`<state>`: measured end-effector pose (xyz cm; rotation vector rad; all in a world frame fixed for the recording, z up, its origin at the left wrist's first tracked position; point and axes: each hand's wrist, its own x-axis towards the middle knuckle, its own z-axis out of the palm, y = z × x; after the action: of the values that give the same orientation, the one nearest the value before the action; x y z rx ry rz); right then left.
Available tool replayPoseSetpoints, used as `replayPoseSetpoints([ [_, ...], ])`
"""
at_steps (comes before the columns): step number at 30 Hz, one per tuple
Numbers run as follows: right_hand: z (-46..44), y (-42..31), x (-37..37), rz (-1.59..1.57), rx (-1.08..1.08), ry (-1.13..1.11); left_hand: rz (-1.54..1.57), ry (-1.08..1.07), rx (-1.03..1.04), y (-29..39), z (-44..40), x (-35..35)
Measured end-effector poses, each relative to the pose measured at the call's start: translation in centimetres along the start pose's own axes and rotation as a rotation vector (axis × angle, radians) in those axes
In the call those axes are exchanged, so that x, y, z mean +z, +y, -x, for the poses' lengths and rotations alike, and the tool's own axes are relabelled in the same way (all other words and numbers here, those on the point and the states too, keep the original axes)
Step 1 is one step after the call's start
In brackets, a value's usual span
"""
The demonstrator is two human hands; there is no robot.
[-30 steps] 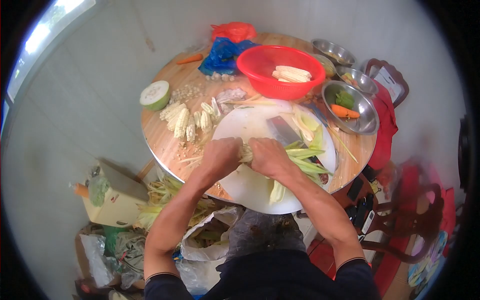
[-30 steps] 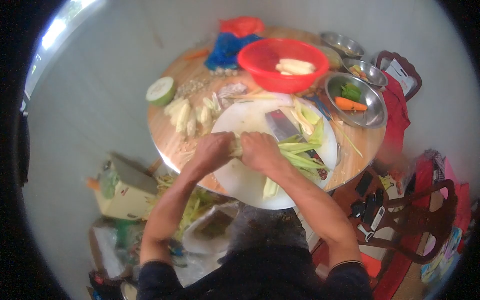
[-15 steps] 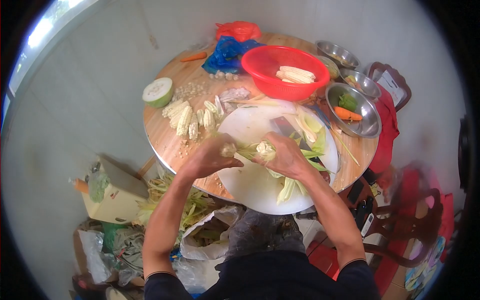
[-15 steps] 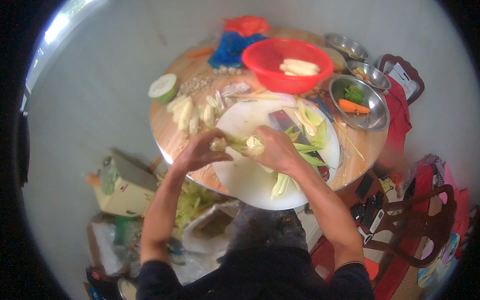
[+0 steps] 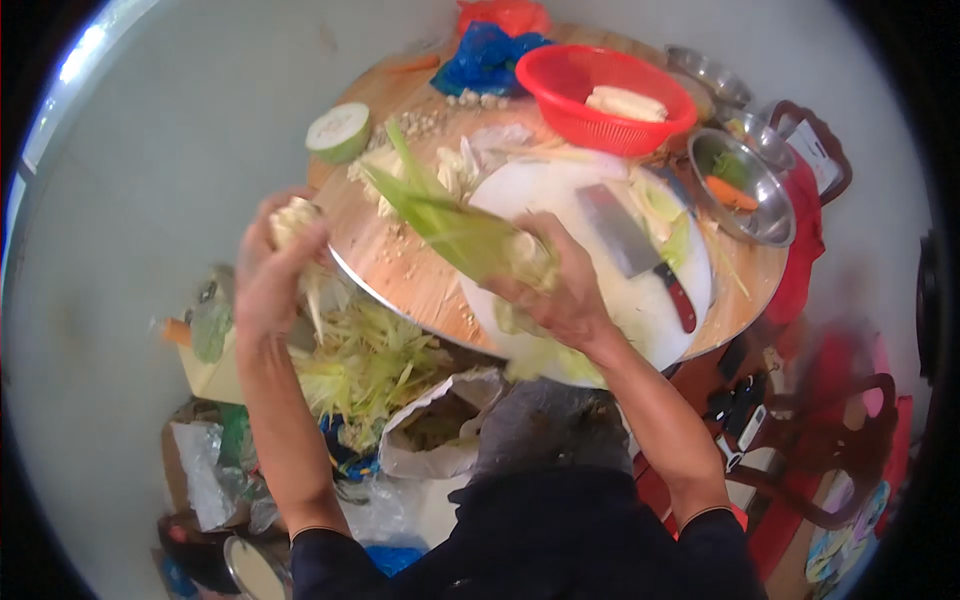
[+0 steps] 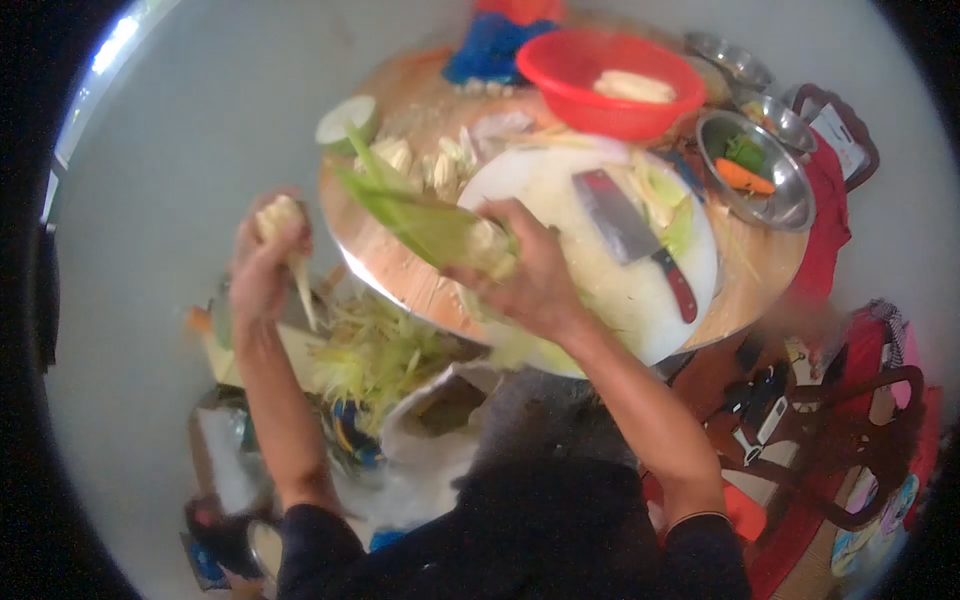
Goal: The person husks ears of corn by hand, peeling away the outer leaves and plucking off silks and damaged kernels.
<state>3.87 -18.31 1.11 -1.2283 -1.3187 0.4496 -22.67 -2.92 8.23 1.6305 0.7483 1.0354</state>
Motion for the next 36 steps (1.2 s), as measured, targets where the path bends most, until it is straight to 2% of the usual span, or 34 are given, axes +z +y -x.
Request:
replayPoseSetpoints([
  [1,-0.3,0.3,2.0,-0.014,0.020,-0.002,0.010,0.029,0.027,0.9,0.6,-1.0],
  [3,-1.0,1.0,6.8,-0.147,-0.113,0.159,0.015,0.052,0.044,2.8,1.8,-2.1],
  [5,-1.8,1.0,11.6,-0.297,-0.079,0.211,0.144,0.192,0.154,4.8,3.7,-2.7],
  [7,-2.5,0.7,15.7,-0.374,0.041,0.172,0.186,0.195,0.178,6.2,5.2,-4.3],
  [9,-2.8,1.1,18.9,-0.335,-0.069,0.085,0.231,0.192,0.208,6.4,6.2,-5.0],
  [11,-2.2,3.4,21.9,-0.089,-0.138,-0.021,0.273,0.208,0.231,6.1,6.8,-5.2],
  [12,-2.0,4.4,22.1,-0.093,-0.138,-0.021,0.270,0.209,0.231,5.5,6.8,-5.0],
  [14,-1.8,6.1,20.8,0.070,0.044,-0.428,0.247,0.284,0.174,3.2,6.7,-3.6],
  [17,-1.2,5.7,15.3,0.133,-0.050,-0.507,0.479,0.247,0.038,-1.5,6.2,-0.6],
  [19,-0.3,3.1,10.0,-0.072,0.121,-0.423,0.723,0.164,-0.103,-4.7,6.2,2.0],
  [20,0.4,2.4,7.4,-0.074,0.180,-0.348,0.802,0.190,-0.183,-5.9,6.1,3.7],
  [23,2.8,1.5,0.9,-0.168,0.392,-0.083,1.033,-0.002,-0.238,-10.2,5.7,7.4],
  [25,4.2,1.4,-1.6,-0.174,0.400,0.086,1.137,-0.020,-0.267,-11.6,5.6,10.6],
  [30,5.6,0.3,-2.0,0.162,0.321,-0.007,1.327,-0.042,-0.356,-11.5,5.9,17.2],
  [31,5.7,0.2,-1.5,0.292,0.284,-0.044,1.329,-0.050,-0.355,-11.6,6.0,18.1],
  [33,5.9,0.6,-0.8,0.307,0.278,-0.035,1.184,-0.007,-0.374,-11.7,6.3,19.1],
  [34,6.0,1.0,-0.4,0.374,0.247,0.022,1.171,-0.100,-0.382,-12.1,6.3,18.9],
  [36,6.0,1.3,-0.2,0.441,0.215,0.075,1.120,-0.072,-0.351,-12.0,6.3,19.4],
])
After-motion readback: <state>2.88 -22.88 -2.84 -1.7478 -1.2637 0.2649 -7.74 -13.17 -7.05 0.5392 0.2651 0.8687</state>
